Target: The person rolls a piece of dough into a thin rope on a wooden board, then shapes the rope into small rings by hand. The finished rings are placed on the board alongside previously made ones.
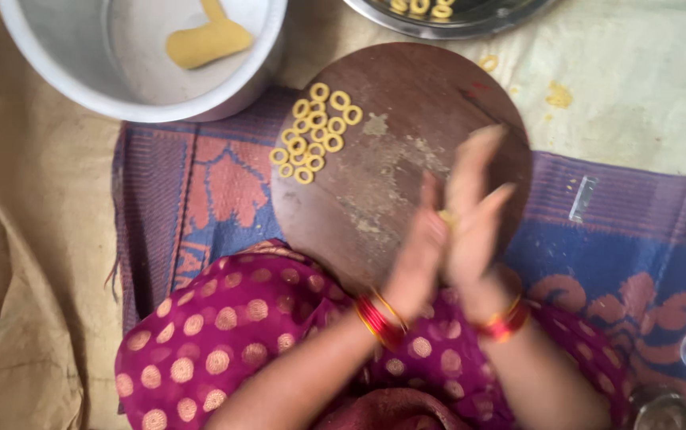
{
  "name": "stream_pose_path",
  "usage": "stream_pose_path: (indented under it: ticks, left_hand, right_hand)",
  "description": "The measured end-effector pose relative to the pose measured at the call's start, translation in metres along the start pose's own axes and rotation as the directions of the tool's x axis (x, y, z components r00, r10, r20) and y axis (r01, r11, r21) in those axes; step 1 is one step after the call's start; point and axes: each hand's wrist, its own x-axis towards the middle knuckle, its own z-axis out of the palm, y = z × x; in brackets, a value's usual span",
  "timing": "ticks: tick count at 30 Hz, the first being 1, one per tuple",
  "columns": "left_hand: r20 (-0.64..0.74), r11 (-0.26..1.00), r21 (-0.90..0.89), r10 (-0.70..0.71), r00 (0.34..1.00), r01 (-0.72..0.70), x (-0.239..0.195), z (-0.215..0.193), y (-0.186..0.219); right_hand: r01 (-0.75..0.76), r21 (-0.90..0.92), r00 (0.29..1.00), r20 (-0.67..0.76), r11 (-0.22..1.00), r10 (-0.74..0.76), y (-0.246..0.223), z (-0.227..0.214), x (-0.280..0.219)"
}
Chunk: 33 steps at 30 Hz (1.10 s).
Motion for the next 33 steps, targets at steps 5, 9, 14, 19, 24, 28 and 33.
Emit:
stream_pose_path:
  ticks: [5,9,14,19,24,28,33]
  left_hand:
    - [0.132,0.966,0.256,-0.008,0.991,-0.026,0.008,0.003,0.041]
    - [-0.207,0.987,-0.049,0.137,0.969,-0.15,0.058,-0.074,0.028]
    - [0.117,0.946,0.288,0.122,0.986,-0.151,0.004,-0.022,-0.019]
    - [0.125,0.893,0.436,0.064,0.99,-0.113,0.004,0.012,-0.006]
    - [-0.092,0.994,0.109,0.002,0.996,0.008,0.039,-0.079,0.014]
    - [0.033,0.993,0.045,-0.114,0.993,0.112,0.005,-0.015,-0.009]
    - [0.067,0.952,0.28,0.107,0.992,-0.122,0.008,0.017,-0.004]
  right_hand:
    - [-0.056,0.998,0.998,0.057,0.016,-0.036,0.0,-0.01,-0.001]
    - [-0.043,0.098,0.997,0.065,0.994,0.037,0.043,0.018,-0.065]
    - [-0.124,0.119,0.991,-0.04,0.985,0.129,0.054,-0.017,-0.034]
    - [-0.112,0.693,0.986,0.167,0.712,-0.008,0.043,-0.023,-0.027]
    - [-0.175,0.119,0.983,0.07,0.977,0.168,0.066,0.019,-0.079]
    - [-0.452,0.393,0.839,-0.116,0.801,0.531,0.052,-0.015,-0.028]
    - [-0.15,0.245,0.978,-0.105,0.958,0.18,0.038,-0.023,-0.01]
